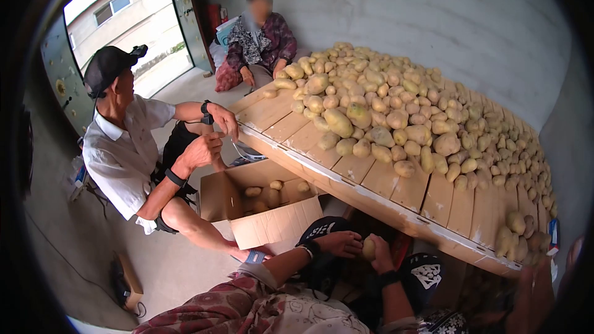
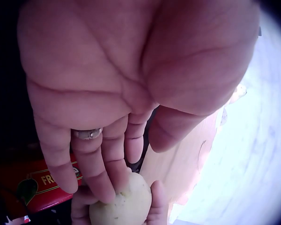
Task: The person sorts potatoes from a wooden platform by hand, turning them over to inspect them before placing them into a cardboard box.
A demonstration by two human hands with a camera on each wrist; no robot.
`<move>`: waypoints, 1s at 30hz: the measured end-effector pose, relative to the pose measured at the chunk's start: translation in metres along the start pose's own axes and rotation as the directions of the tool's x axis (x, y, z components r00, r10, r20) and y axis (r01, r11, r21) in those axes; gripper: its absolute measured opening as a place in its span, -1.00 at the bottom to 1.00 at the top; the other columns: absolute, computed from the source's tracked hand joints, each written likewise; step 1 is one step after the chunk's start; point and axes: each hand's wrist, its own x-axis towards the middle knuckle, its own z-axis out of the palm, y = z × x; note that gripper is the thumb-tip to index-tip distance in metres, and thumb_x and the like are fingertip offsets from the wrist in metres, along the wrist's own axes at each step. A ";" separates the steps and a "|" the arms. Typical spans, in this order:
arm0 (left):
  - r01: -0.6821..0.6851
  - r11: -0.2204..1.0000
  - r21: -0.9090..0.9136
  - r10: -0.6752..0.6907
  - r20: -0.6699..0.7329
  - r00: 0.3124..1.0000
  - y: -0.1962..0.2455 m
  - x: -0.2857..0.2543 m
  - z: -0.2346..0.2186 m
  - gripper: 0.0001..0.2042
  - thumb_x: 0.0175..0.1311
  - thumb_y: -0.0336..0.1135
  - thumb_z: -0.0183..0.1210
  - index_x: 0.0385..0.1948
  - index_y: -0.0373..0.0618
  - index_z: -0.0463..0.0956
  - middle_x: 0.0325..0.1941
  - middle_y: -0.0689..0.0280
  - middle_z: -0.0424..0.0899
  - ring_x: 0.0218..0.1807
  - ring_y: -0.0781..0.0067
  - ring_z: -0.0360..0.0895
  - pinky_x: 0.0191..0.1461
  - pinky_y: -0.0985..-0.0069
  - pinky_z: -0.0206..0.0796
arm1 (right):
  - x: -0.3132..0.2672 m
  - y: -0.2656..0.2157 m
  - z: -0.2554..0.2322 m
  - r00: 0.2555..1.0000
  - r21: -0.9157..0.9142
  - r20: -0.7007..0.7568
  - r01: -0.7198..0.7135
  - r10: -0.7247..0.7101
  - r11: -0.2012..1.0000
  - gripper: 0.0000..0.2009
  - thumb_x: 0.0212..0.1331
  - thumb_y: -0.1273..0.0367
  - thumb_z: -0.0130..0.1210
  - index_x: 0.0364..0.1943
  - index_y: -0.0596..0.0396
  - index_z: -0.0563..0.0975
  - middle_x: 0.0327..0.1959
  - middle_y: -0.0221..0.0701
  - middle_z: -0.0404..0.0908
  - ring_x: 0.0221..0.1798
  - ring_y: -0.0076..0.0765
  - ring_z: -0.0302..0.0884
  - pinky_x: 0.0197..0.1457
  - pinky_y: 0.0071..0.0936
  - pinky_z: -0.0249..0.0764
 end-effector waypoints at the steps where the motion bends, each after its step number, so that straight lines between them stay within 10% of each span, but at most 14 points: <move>1: -0.006 1.000 -0.018 0.006 0.000 1.000 0.001 -0.001 0.003 -0.66 0.23 -0.14 0.05 0.02 0.05 0.32 0.05 0.22 0.45 0.10 0.28 0.40 0.15 0.20 0.26 | -0.002 -0.003 0.004 1.000 -0.007 0.003 0.003 -0.003 1.000 -0.85 0.16 0.30 -0.01 -0.36 0.08 0.45 -0.43 -0.36 0.50 -0.41 -0.38 0.51 -0.34 -0.47 0.46; 3: -0.011 0.999 -0.035 0.011 -0.007 1.000 0.002 -0.002 0.005 -0.70 0.20 -0.15 0.08 -0.07 0.01 0.40 0.05 0.20 0.45 0.10 0.29 0.39 0.15 0.22 0.25 | -0.016 -0.006 0.020 0.942 -0.309 -0.001 0.320 -0.336 0.896 -0.84 0.15 0.30 -0.03 -0.33 0.11 0.44 -0.43 -0.30 0.52 -0.42 -0.31 0.52 -0.34 -0.44 0.48; 4: -0.320 0.605 0.729 0.253 0.204 0.946 0.002 0.001 0.005 -0.71 0.14 -0.16 0.11 -0.11 0.00 0.44 0.04 0.21 0.46 0.09 0.27 0.40 0.17 0.26 0.23 | -0.021 -0.006 0.022 0.941 -0.304 -0.001 0.321 -0.337 0.897 -0.84 0.15 0.30 -0.03 -0.33 0.11 0.44 -0.43 -0.30 0.52 -0.42 -0.31 0.52 -0.34 -0.44 0.48; 6: -0.435 -0.324 0.840 0.224 0.515 0.827 0.011 0.006 0.007 -0.71 0.09 -0.18 0.15 -0.15 -0.01 0.48 0.02 0.22 0.47 0.07 0.25 0.40 0.19 0.31 0.21 | -0.020 -0.018 0.030 0.989 0.081 -0.108 0.108 -0.099 0.991 -0.81 0.13 0.29 -0.04 -0.30 0.12 0.43 -0.43 -0.27 0.52 -0.42 -0.27 0.53 -0.35 -0.38 0.49; 13: -0.547 -0.466 0.696 0.267 0.700 0.663 0.022 -0.007 0.009 -0.69 0.07 -0.27 0.15 -0.11 -0.03 0.45 -0.23 0.28 0.56 -0.15 0.28 0.48 0.08 0.36 0.29 | -0.011 -0.015 0.035 0.990 -0.054 -0.068 0.124 -0.127 0.991 -0.80 0.13 0.28 -0.04 -0.26 0.09 0.39 -0.46 -0.25 0.49 -0.43 -0.21 0.52 -0.37 -0.31 0.50; 14: -0.501 0.389 0.773 0.515 0.268 0.814 0.034 -0.007 0.002 -0.66 0.11 -0.32 0.10 -0.03 -0.02 0.36 -0.33 0.28 0.53 -0.29 0.35 0.48 -0.14 0.43 0.34 | -0.009 -0.009 0.027 0.989 -0.045 -0.053 0.136 -0.138 0.990 -0.80 0.13 0.28 -0.04 -0.26 0.09 0.39 -0.46 -0.25 0.49 -0.43 -0.21 0.52 -0.37 -0.31 0.50; 15: -0.275 0.947 0.168 0.305 -0.190 0.933 0.047 -0.006 -0.005 -0.62 0.15 -0.37 0.06 0.05 -0.01 0.28 -0.42 0.28 0.50 -0.44 0.43 0.47 -0.35 0.50 0.40 | -0.006 -0.004 0.018 0.984 -0.011 0.050 0.170 -0.169 0.985 -0.83 0.13 0.30 -0.01 -0.27 0.06 0.39 -0.44 -0.27 0.49 -0.39 -0.23 0.52 -0.35 -0.32 0.51; 17: -0.478 0.795 0.372 0.605 -0.532 0.593 0.131 -0.047 0.091 -0.54 0.13 -0.47 0.04 0.11 0.04 0.19 -0.49 0.42 0.46 -0.57 0.63 0.39 -0.53 0.66 0.30 | 0.003 -0.008 0.023 0.961 0.029 0.179 0.209 -0.210 0.978 -0.85 0.13 0.31 0.01 -0.28 0.04 0.40 -0.43 -0.29 0.48 -0.36 -0.26 0.52 -0.33 -0.33 0.52; 19: -0.688 0.529 0.496 0.833 -0.460 0.309 0.209 -0.089 0.139 -0.41 0.15 -0.49 0.00 0.26 0.03 0.01 -0.52 0.40 0.44 -0.57 0.60 0.38 -0.53 0.64 0.28 | -0.025 -0.026 0.041 0.996 0.116 -0.059 0.071 -0.065 0.991 -0.84 0.08 0.34 0.05 -0.29 0.03 0.38 -0.46 -0.29 0.47 -0.45 -0.27 0.49 -0.43 -0.34 0.50; 23: -0.987 -0.098 0.126 0.982 -0.150 -0.117 0.326 -0.194 0.214 -0.18 0.12 -0.50 -0.01 0.33 0.15 -0.42 -0.50 0.36 0.39 -0.53 0.56 0.35 -0.44 0.57 0.28 | -0.026 -0.030 0.032 0.996 0.167 -0.073 0.062 -0.051 0.984 -0.88 0.10 0.33 0.04 -0.31 0.00 0.41 -0.45 -0.35 0.47 -0.43 -0.34 0.48 -0.39 -0.37 0.50; 25: -0.960 -0.261 0.104 0.937 -0.214 -0.278 0.345 -0.223 0.246 -0.90 0.17 -0.47 -0.03 -0.32 -0.06 0.25 -0.56 0.38 0.41 -0.55 0.54 0.35 -0.43 0.57 0.29 | -0.029 -0.033 0.033 0.995 0.172 -0.076 0.075 -0.063 0.982 -0.90 0.10 0.34 0.04 -0.33 -0.01 0.42 -0.46 -0.36 0.47 -0.44 -0.35 0.49 -0.39 -0.38 0.50; 28: -0.991 -0.097 -0.094 0.971 -0.229 -0.073 0.345 -0.223 0.235 -0.74 0.12 -0.47 -0.01 -0.12 -0.05 0.32 -0.55 0.38 0.41 -0.55 0.54 0.34 -0.47 0.54 0.25 | -0.027 -0.033 0.033 0.996 0.227 -0.077 0.055 -0.039 0.972 -0.90 0.09 0.35 0.04 -0.33 -0.01 0.42 -0.46 -0.36 0.47 -0.43 -0.33 0.49 -0.38 -0.40 0.50; 30: -0.981 0.116 -0.155 0.954 -0.258 0.154 0.326 -0.185 0.201 -0.89 0.17 -0.41 -0.06 -0.56 -0.14 0.34 -0.61 0.40 0.43 -0.57 0.56 0.34 -0.41 0.56 0.28 | -0.031 -0.035 0.039 0.995 0.202 -0.066 0.086 -0.074 0.976 -0.86 0.08 0.32 0.05 -0.32 0.01 0.41 -0.46 -0.35 0.47 -0.44 -0.31 0.49 -0.38 -0.38 0.50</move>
